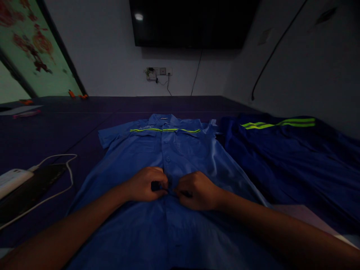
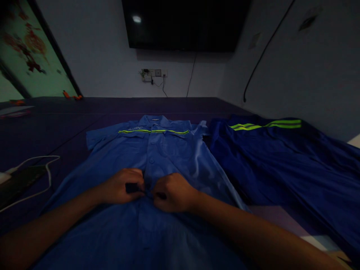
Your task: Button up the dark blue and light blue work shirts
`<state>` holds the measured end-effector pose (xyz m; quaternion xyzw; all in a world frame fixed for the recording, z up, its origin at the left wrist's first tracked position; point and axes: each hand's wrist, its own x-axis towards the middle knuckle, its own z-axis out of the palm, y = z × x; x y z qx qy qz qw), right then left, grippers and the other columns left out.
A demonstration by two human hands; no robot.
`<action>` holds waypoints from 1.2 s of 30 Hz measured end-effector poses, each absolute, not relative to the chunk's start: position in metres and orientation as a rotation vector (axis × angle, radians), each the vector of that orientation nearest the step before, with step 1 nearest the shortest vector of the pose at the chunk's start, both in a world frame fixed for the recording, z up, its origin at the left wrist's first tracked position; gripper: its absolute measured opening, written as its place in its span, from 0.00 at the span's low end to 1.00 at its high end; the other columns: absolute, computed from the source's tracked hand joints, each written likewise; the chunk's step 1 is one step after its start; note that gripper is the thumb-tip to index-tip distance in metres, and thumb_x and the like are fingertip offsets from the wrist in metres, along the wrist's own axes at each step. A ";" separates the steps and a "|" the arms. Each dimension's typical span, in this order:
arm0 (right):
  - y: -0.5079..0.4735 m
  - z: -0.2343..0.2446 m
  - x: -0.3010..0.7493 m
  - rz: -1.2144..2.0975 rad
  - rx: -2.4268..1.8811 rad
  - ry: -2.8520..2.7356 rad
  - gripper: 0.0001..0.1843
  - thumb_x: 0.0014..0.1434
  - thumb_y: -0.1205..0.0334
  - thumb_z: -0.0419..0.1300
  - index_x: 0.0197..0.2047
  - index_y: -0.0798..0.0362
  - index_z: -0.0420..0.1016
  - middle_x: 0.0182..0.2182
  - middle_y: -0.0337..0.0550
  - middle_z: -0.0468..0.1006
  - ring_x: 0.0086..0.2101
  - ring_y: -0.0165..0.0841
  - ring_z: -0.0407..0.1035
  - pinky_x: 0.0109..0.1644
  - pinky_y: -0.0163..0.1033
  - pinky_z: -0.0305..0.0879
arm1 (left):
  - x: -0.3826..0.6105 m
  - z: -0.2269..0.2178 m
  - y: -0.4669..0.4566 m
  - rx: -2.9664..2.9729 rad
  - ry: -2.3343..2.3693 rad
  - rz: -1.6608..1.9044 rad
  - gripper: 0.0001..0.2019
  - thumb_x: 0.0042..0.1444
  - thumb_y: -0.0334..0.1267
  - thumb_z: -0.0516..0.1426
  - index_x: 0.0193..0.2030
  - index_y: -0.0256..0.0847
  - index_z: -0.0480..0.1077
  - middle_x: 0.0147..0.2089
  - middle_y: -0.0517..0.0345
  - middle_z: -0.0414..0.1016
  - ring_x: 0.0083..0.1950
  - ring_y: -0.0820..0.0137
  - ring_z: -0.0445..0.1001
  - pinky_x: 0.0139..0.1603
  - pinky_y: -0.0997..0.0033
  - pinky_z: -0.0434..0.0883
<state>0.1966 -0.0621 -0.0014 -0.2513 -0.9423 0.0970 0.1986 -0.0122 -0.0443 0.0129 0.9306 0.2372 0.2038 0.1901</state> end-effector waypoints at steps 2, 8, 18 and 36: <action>-0.062 0.000 0.196 0.287 -0.713 -2.644 0.05 0.46 0.70 0.54 0.25 0.55 0.71 0.21 0.36 0.70 0.22 0.24 0.62 0.25 0.30 0.51 | -0.012 0.013 -0.044 2.626 0.660 0.547 0.01 0.47 0.31 0.56 0.28 0.38 0.69 0.27 0.60 0.70 0.31 0.75 0.66 0.32 0.76 0.62; -0.061 0.002 0.196 0.328 -0.734 -2.648 0.05 0.46 0.70 0.54 0.24 0.54 0.70 0.21 0.36 0.70 0.22 0.24 0.62 0.25 0.29 0.51 | -0.012 0.012 -0.044 2.650 0.631 0.491 0.01 0.47 0.31 0.56 0.28 0.37 0.69 0.27 0.59 0.70 0.30 0.75 0.66 0.32 0.76 0.62; -0.059 -0.004 0.197 0.324 -0.721 -2.608 0.05 0.48 0.70 0.54 0.28 0.55 0.71 0.23 0.37 0.73 0.23 0.25 0.64 0.25 0.30 0.53 | -0.012 0.008 -0.044 2.546 0.692 0.592 0.01 0.47 0.31 0.56 0.27 0.37 0.69 0.26 0.61 0.69 0.29 0.77 0.66 0.31 0.77 0.62; -0.055 -0.013 0.183 0.618 -1.130 -2.306 0.03 0.49 0.64 0.59 0.28 0.54 0.73 0.18 0.32 0.70 0.18 0.21 0.61 0.21 0.26 0.51 | -0.005 0.004 -0.045 2.495 0.772 0.556 0.02 0.46 0.30 0.55 0.26 0.38 0.64 0.27 0.63 0.66 0.28 0.77 0.63 0.30 0.77 0.60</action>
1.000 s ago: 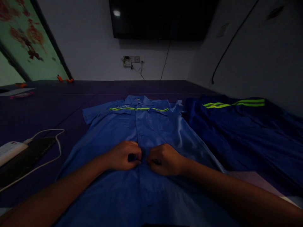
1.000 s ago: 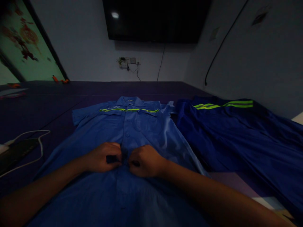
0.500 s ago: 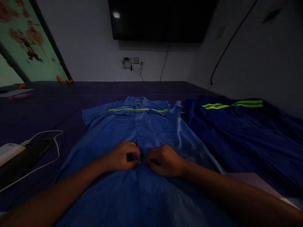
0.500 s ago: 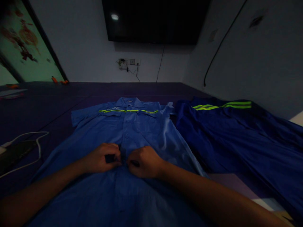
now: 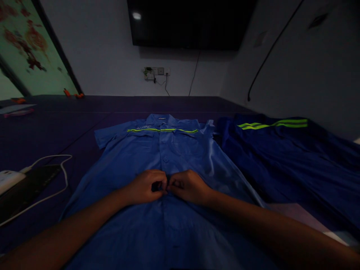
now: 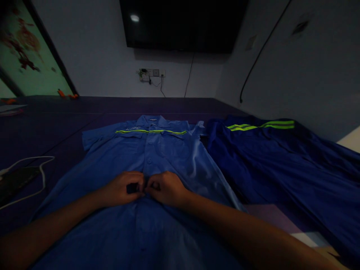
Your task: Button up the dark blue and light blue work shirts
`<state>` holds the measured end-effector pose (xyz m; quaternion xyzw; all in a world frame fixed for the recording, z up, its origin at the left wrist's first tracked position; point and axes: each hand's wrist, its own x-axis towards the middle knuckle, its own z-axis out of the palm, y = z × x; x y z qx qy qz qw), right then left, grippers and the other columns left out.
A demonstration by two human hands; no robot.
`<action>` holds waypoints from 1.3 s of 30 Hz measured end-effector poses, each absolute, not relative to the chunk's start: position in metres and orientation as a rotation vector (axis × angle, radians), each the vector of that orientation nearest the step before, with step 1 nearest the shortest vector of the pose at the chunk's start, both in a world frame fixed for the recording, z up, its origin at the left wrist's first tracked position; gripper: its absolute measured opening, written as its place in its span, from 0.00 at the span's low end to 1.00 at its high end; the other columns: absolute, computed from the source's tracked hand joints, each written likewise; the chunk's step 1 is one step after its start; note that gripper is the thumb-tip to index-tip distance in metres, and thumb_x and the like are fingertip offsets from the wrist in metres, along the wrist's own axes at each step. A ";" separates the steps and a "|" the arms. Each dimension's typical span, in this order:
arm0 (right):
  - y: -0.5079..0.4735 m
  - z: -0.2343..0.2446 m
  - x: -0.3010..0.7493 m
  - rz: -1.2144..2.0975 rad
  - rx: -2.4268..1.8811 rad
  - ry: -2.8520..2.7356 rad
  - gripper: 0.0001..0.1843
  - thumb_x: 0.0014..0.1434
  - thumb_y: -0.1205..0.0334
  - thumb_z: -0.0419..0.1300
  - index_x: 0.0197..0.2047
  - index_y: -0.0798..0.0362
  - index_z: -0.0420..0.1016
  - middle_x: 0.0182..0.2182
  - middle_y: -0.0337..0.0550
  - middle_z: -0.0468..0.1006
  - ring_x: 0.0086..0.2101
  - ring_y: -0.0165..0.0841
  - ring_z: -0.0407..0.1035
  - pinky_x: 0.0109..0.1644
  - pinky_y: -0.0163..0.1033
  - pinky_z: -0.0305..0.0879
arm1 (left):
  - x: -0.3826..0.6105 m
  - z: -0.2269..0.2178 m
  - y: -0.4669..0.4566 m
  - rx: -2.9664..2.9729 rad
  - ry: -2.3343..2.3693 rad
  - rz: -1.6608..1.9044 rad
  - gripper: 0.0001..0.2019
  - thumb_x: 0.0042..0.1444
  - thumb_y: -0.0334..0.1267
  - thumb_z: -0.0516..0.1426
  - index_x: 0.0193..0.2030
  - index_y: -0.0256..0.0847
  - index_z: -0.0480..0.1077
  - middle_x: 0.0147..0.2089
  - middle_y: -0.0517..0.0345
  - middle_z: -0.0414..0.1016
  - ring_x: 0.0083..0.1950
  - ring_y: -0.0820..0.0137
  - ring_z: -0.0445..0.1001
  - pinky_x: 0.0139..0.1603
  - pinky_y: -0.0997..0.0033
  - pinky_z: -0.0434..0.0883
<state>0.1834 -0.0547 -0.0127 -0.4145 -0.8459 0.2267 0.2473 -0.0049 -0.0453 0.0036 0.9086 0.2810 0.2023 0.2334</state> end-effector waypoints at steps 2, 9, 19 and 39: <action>-0.054 -0.013 0.182 0.661 -1.152 -2.286 0.02 0.49 0.66 0.59 0.28 0.54 0.73 0.18 0.32 0.69 0.18 0.20 0.60 0.21 0.26 0.50 | -0.005 0.004 -0.045 2.500 0.775 0.538 0.03 0.46 0.29 0.55 0.26 0.38 0.64 0.27 0.64 0.65 0.28 0.77 0.62 0.30 0.77 0.59; -0.051 -0.013 0.180 0.882 -1.224 -2.178 0.02 0.48 0.67 0.58 0.26 0.56 0.71 0.17 0.32 0.68 0.18 0.21 0.60 0.20 0.26 0.51 | -0.005 0.005 -0.045 2.570 0.736 0.512 0.03 0.48 0.30 0.54 0.26 0.38 0.62 0.27 0.63 0.64 0.30 0.77 0.62 0.31 0.77 0.59; -0.051 -0.017 0.181 0.679 -1.171 -2.253 0.04 0.50 0.66 0.58 0.31 0.53 0.73 0.18 0.32 0.70 0.19 0.22 0.62 0.21 0.26 0.51 | -0.006 0.005 -0.046 2.630 0.735 0.533 0.04 0.48 0.31 0.54 0.25 0.38 0.61 0.26 0.63 0.63 0.29 0.77 0.61 0.30 0.76 0.58; -0.050 -0.012 0.193 0.267 -0.937 -2.592 0.08 0.56 0.63 0.54 0.38 0.50 0.74 0.33 0.37 0.78 0.32 0.28 0.71 0.32 0.30 0.58 | -0.006 0.002 -0.047 2.641 0.751 0.558 0.06 0.51 0.37 0.55 0.27 0.37 0.64 0.26 0.62 0.65 0.29 0.76 0.62 0.30 0.76 0.58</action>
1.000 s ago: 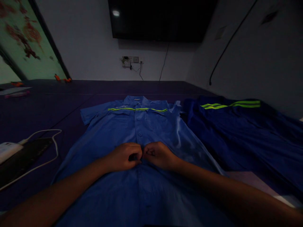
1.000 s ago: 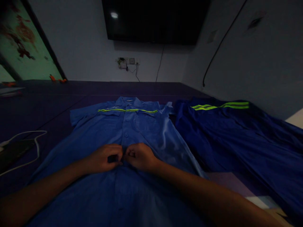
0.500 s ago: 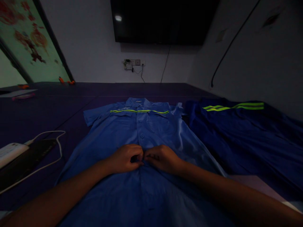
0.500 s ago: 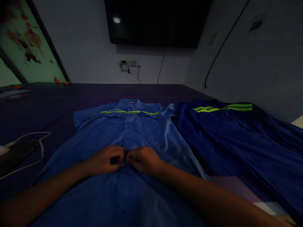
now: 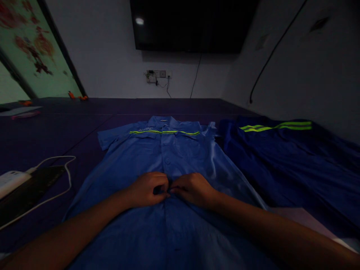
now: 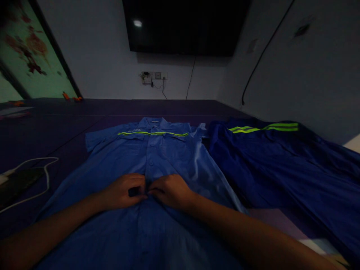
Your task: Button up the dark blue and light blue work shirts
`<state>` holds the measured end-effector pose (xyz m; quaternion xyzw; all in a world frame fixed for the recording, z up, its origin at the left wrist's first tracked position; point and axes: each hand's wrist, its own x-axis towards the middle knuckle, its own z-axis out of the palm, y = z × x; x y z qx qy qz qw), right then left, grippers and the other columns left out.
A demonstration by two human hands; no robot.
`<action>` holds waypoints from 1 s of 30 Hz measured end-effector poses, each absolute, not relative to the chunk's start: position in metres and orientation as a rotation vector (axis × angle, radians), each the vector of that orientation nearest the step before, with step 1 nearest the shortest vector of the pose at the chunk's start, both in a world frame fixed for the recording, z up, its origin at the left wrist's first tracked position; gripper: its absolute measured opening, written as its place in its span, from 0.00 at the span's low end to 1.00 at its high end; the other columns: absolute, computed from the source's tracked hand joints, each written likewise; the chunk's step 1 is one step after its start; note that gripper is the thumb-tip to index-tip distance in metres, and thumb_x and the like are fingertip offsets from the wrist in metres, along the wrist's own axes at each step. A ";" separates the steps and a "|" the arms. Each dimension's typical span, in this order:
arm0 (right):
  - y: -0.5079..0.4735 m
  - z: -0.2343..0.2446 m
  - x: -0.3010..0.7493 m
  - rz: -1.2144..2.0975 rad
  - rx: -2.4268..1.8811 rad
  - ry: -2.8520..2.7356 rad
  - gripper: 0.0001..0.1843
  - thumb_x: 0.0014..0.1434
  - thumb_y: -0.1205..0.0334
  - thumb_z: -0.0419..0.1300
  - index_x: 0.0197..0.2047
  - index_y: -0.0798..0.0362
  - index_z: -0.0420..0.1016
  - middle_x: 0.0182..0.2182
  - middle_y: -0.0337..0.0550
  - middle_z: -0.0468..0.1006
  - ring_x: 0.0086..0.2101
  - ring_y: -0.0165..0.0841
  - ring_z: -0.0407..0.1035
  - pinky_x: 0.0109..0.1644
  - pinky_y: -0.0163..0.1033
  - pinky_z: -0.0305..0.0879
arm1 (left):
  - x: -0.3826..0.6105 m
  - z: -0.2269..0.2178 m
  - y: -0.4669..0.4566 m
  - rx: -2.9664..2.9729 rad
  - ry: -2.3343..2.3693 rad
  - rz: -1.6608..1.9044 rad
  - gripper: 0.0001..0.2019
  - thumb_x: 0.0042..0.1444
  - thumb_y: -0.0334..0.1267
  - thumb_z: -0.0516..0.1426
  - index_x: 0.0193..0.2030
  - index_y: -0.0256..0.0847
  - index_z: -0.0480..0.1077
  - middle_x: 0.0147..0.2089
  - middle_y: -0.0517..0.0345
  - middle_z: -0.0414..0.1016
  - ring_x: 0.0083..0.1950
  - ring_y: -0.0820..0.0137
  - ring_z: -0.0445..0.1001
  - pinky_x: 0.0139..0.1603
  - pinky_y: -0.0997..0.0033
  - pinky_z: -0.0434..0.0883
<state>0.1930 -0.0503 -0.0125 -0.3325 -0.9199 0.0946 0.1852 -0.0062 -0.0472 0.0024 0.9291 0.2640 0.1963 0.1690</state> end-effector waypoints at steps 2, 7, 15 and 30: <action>-0.051 -0.011 0.193 0.271 -0.942 -2.594 0.09 0.56 0.63 0.53 0.37 0.50 0.74 0.33 0.38 0.78 0.32 0.28 0.71 0.32 0.30 0.58 | -0.006 0.003 -0.048 2.650 0.717 0.580 0.09 0.51 0.41 0.55 0.28 0.37 0.63 0.26 0.62 0.65 0.30 0.76 0.63 0.31 0.76 0.59; -0.054 -0.008 0.192 0.256 -1.013 -2.596 0.10 0.58 0.63 0.52 0.35 0.51 0.74 0.31 0.39 0.78 0.30 0.28 0.70 0.31 0.31 0.57 | -0.007 0.005 -0.052 2.695 0.579 0.631 0.20 0.43 0.54 0.58 0.27 0.38 0.61 0.25 0.62 0.64 0.28 0.75 0.62 0.29 0.75 0.59; -0.055 -0.005 0.190 0.318 -1.288 -2.442 0.11 0.59 0.62 0.49 0.38 0.50 0.72 0.31 0.38 0.77 0.30 0.28 0.70 0.32 0.31 0.57 | -0.003 0.010 -0.066 2.821 0.442 0.739 0.24 0.38 0.59 0.58 0.25 0.38 0.59 0.22 0.62 0.62 0.25 0.75 0.60 0.26 0.73 0.57; -0.072 0.008 0.201 0.191 -0.656 -2.463 0.19 0.56 0.50 0.52 0.23 0.55 0.70 0.17 0.38 0.69 0.20 0.24 0.62 0.24 0.31 0.52 | -0.003 0.009 -0.069 2.834 0.337 0.597 0.25 0.42 0.56 0.57 0.39 0.37 0.66 0.31 0.54 0.72 0.32 0.69 0.69 0.32 0.70 0.63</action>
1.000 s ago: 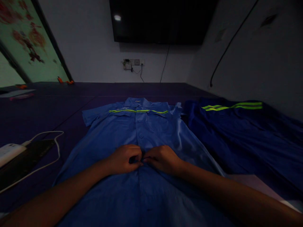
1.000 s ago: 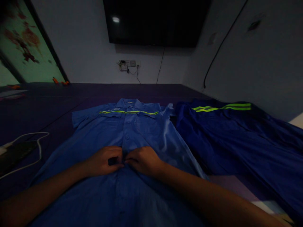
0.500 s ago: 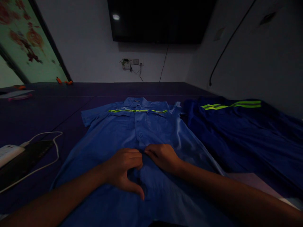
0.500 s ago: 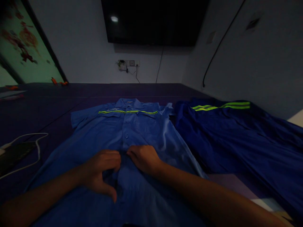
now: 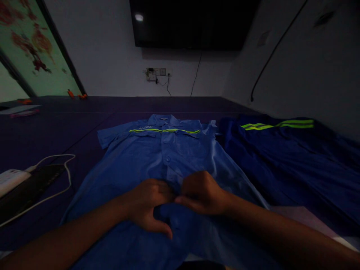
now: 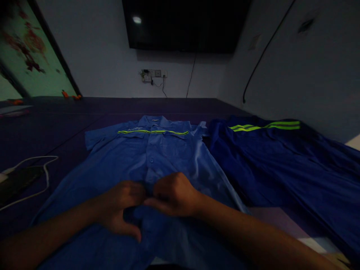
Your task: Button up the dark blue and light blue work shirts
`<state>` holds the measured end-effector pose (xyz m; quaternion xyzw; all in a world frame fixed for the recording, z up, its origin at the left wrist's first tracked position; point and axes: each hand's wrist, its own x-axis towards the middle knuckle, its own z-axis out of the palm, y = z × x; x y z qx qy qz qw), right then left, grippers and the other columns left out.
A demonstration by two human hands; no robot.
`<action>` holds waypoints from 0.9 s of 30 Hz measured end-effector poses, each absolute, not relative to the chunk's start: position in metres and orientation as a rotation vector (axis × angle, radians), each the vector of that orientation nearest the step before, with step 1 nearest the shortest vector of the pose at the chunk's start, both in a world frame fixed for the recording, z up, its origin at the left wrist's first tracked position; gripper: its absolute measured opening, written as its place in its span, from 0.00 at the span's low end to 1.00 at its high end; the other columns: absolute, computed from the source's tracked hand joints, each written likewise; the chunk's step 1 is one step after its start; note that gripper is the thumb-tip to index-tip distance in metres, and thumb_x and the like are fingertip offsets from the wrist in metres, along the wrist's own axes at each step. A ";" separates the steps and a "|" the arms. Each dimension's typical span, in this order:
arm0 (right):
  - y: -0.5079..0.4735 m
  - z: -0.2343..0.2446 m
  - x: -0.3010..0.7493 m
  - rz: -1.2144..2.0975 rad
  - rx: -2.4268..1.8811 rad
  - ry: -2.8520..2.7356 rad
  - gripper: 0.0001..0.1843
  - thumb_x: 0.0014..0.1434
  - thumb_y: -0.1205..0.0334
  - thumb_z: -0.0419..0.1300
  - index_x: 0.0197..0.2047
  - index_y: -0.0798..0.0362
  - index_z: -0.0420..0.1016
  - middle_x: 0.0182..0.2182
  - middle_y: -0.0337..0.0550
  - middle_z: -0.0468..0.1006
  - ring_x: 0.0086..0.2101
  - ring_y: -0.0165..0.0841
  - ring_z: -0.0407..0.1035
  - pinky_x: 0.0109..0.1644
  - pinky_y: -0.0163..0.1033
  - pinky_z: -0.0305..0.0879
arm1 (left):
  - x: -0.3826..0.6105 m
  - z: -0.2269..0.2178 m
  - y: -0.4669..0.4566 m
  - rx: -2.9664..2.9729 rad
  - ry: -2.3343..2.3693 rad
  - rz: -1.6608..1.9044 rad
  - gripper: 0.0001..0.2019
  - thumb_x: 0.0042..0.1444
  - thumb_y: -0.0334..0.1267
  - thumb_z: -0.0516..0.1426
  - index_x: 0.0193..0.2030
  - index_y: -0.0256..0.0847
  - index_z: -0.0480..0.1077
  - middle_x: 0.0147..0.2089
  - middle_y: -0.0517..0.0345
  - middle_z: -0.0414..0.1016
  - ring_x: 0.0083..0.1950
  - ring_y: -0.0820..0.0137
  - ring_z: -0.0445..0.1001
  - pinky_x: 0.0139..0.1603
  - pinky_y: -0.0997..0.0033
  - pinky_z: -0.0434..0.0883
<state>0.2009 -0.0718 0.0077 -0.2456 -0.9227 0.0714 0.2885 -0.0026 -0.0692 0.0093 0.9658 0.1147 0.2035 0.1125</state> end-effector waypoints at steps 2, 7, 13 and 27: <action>-0.083 0.010 0.201 0.133 -0.443 -2.596 0.25 0.52 0.41 0.51 0.19 0.54 0.66 0.14 0.37 0.65 0.18 0.25 0.60 0.23 0.32 0.49 | -0.001 0.012 -0.071 2.800 0.296 0.566 0.28 0.42 0.58 0.57 0.43 0.38 0.65 0.34 0.53 0.73 0.34 0.68 0.70 0.34 0.69 0.65; -0.102 0.012 0.195 -0.032 -0.507 -2.840 0.33 0.44 0.30 0.47 0.18 0.54 0.67 0.13 0.40 0.66 0.16 0.28 0.59 0.20 0.34 0.48 | 0.000 0.013 -0.073 2.723 0.266 0.560 0.34 0.39 0.61 0.56 0.47 0.36 0.62 0.37 0.51 0.72 0.36 0.66 0.70 0.36 0.68 0.66; -0.102 0.020 0.194 -0.040 -0.812 -2.942 0.25 0.44 0.39 0.54 0.24 0.56 0.72 0.19 0.43 0.73 0.19 0.31 0.64 0.21 0.34 0.51 | 0.000 0.002 -0.074 2.810 0.349 0.593 0.22 0.43 0.57 0.56 0.32 0.37 0.65 0.27 0.56 0.70 0.29 0.71 0.68 0.27 0.72 0.62; -0.105 0.018 0.191 0.119 -0.825 -3.009 0.20 0.41 0.44 0.56 0.22 0.55 0.73 0.17 0.44 0.72 0.17 0.30 0.62 0.20 0.34 0.49 | 0.008 -0.002 -0.097 3.134 0.095 0.699 0.19 0.52 0.49 0.53 0.17 0.39 0.60 0.16 0.60 0.63 0.18 0.76 0.59 0.19 0.70 0.51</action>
